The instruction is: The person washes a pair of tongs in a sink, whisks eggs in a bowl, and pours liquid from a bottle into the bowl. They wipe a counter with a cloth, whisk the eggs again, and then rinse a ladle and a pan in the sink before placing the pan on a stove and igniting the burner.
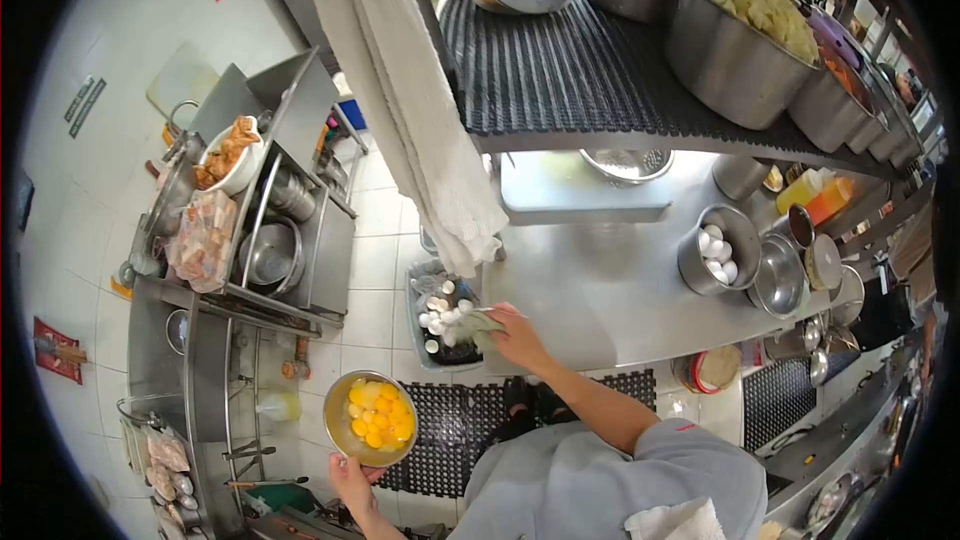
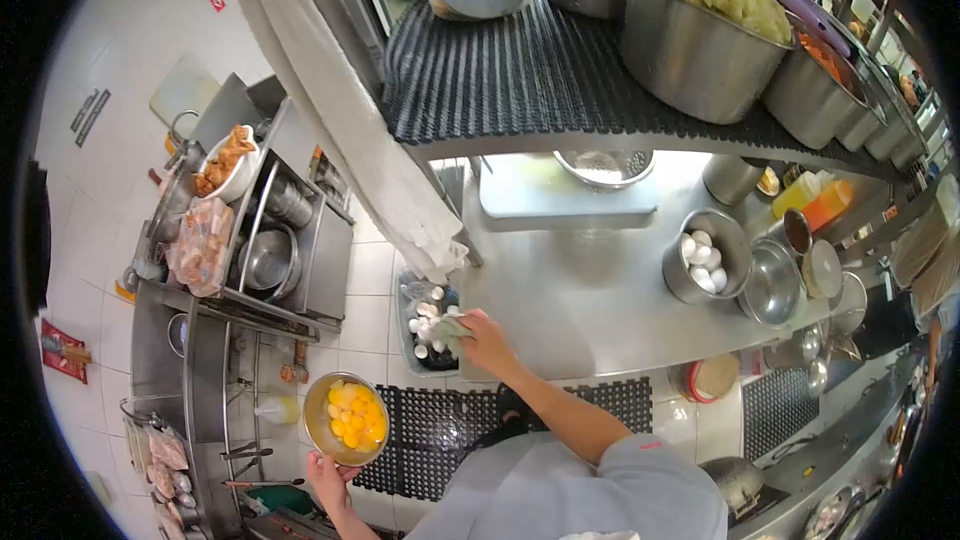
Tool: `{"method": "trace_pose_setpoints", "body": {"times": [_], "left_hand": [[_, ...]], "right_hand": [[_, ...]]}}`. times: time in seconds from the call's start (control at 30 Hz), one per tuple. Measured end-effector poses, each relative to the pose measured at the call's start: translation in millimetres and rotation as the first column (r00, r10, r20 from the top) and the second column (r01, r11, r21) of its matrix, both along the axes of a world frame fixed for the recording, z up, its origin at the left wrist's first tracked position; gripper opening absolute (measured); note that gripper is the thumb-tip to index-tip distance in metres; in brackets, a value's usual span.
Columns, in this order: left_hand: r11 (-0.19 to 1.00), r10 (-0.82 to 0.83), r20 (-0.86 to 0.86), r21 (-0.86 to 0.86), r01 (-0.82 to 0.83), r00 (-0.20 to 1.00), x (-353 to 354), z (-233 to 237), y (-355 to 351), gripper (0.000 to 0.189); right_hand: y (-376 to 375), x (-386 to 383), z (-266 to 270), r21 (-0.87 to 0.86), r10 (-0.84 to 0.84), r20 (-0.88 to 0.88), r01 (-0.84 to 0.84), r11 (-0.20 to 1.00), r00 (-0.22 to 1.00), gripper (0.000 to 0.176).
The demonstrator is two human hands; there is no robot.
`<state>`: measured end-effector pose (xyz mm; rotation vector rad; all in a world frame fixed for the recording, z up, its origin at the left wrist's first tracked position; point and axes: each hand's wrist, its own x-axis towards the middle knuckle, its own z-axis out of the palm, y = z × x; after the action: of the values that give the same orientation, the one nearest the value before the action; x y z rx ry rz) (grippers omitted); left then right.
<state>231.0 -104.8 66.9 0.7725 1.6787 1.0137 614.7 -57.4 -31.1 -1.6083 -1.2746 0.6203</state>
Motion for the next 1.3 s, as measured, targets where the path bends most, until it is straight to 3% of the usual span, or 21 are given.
{"method": "trace_pose_setpoints", "body": {"times": [0.03,0.1,0.17,0.2,0.27,0.3,0.33,0.37,0.43,0.5,0.7,0.8,0.87,0.9,0.93,1.0,1.07,1.13,1.2,1.27,1.3], "left_hand": [[1.0,0.003,0.026,0.011,-0.003,1.0,0.1,-3.6,1.0,0.013],[0.999,0.01,0.081,0.036,-0.013,0.997,0.1,-8.8,1.6,0.013],[0.999,0.01,0.112,0.049,-0.015,0.994,7.7,-1.9,1.5,0.013],[0.998,0.01,0.13,0.06,-0.018,0.991,13.2,0.7,3.4,0.013],[0.998,-0.003,0.157,0.061,-0.007,0.988,18.0,5.7,3.3,0.014],[0.998,-0.012,0.172,0.06,0.001,0.985,22.8,6.9,2.7,0.014],[0.998,-0.016,0.164,0.058,0.007,0.986,25.4,8.9,0.3,0.015],[0.998,-0.022,0.153,0.06,0.013,0.988,29.1,9.4,0.3,0.015],[0.997,-0.014,0.127,0.071,0.005,0.992,33.3,5.7,-0.1,0.015],[0.997,-0.017,0.108,0.079,0.009,0.994,37.9,6.0,-5.2,0.015],[0.995,-0.009,0.142,0.102,-0.006,0.99,62.0,16.8,-23.6,0.01],[0.995,-0.03,0.113,0.101,0.018,0.993,69.4,16.9,-28.2,0.015],[0.994,-0.056,0.108,0.095,0.046,0.993,63.9,1.5,-31.8,0.016],[0.994,-0.052,0.123,0.106,0.039,0.991,65.7,4.7,-29.9,0.016],[0.989,-0.058,0.124,0.142,0.04,0.991,61.7,-4.8,-29.5,0.017],[0.995,-0.051,0.174,0.091,0.036,0.983,61.1,-3.9,-27.0,0.013],[0.998,-0.054,0.198,0.053,0.044,0.979,61.3,-0.4,-18.6,0.01],[0.996,-0.091,0.177,0.026,0.088,0.98,62.2,-3.8,-8.4,0.01],[0.993,-0.119,0.197,0.021,0.117,0.973,63.0,-5.1,5.6,0.011],[0.988,-0.155,0.209,0.019,0.155,0.965,59.6,-13.5,20.6,0.012],[0.985,-0.172,0.211,0.016,0.173,0.962,54.5,-24.0,30.2,0.012]], "right_hand": [[-3.2,5.9,7.8,0.05,-0.003,-0.174,0.011,0.999,0.985,0.038],[-9.0,44.7,37.2,0.2,-0.143,-0.066,0.154,0.968,0.987,0.035],[-0.6,103.7,71.8,0.107,0.008,0.211,-0.032,0.994,0.977,0.029],[9.1,126.4,93.1,0.132,-0.071,0.459,0.011,0.991,0.885,0.032],[54.2,154.1,128.5,0.121,-0.156,0.509,0.11,0.987,0.847,0.04],[90.4,167.5,150.9,0.061,-0.163,0.333,0.152,0.987,0.929,0.045],[119.2,166.6,194.2,-0.13,-0.101,0.286,0.143,0.981,0.953,0.054],[174.8,183.7,161.1,0.297,-0.295,0.609,0.134,0.946,0.736,0.057],[221.7,192.3,179.2,0.045,-0.187,0.668,0.213,0.976,0.72,0.057],[236.6,204.0,180.4,-0.092,-0.118,0.7,0.253,0.963,0.704,0.058],[206.2,237.3,185.0,-0.155,-0.042,0.738,0.23,0.961,0.673,0.059],[152.2,250.9,185.8,-0.151,-0.002,0.823,0.222,0.963,0.568,0.06],[105.0,263.6,176.4,-0.204,0.082,0.661,0.073,0.976,0.746,0.06],[81.1,271.8,140.4,-0.134,0.136,-0.251,-0.173,0.976,0.958,0.057],[47.1,258.8,120.6,-0.129,0.21,-0.481,-0.306,0.943,0.851,0.051],[-20.9,230.5,84.7,-0.116,0.186,-0.842,-0.507,0.854,0.506,0.044],[-72.5,190.4,52.6,-0.068,0.297,-0.709,-0.481,0.874,0.64,0.04],[-83.4,133.7,93.9,-0.138,0.382,-0.461,-0.49,0.861,0.801,0.038],[-75.3,77.6,134.1,-0.137,0.449,-0.148,-0.468,0.873,0.881,0.036],[-37.6,34.4,150.2,-0.019,0.456,0.312,-0.474,0.88,0.834,0.038],[-15.7,16.6,148.1,0.055,0.389,0.57,-0.506,0.861,0.724,0.04]]}}
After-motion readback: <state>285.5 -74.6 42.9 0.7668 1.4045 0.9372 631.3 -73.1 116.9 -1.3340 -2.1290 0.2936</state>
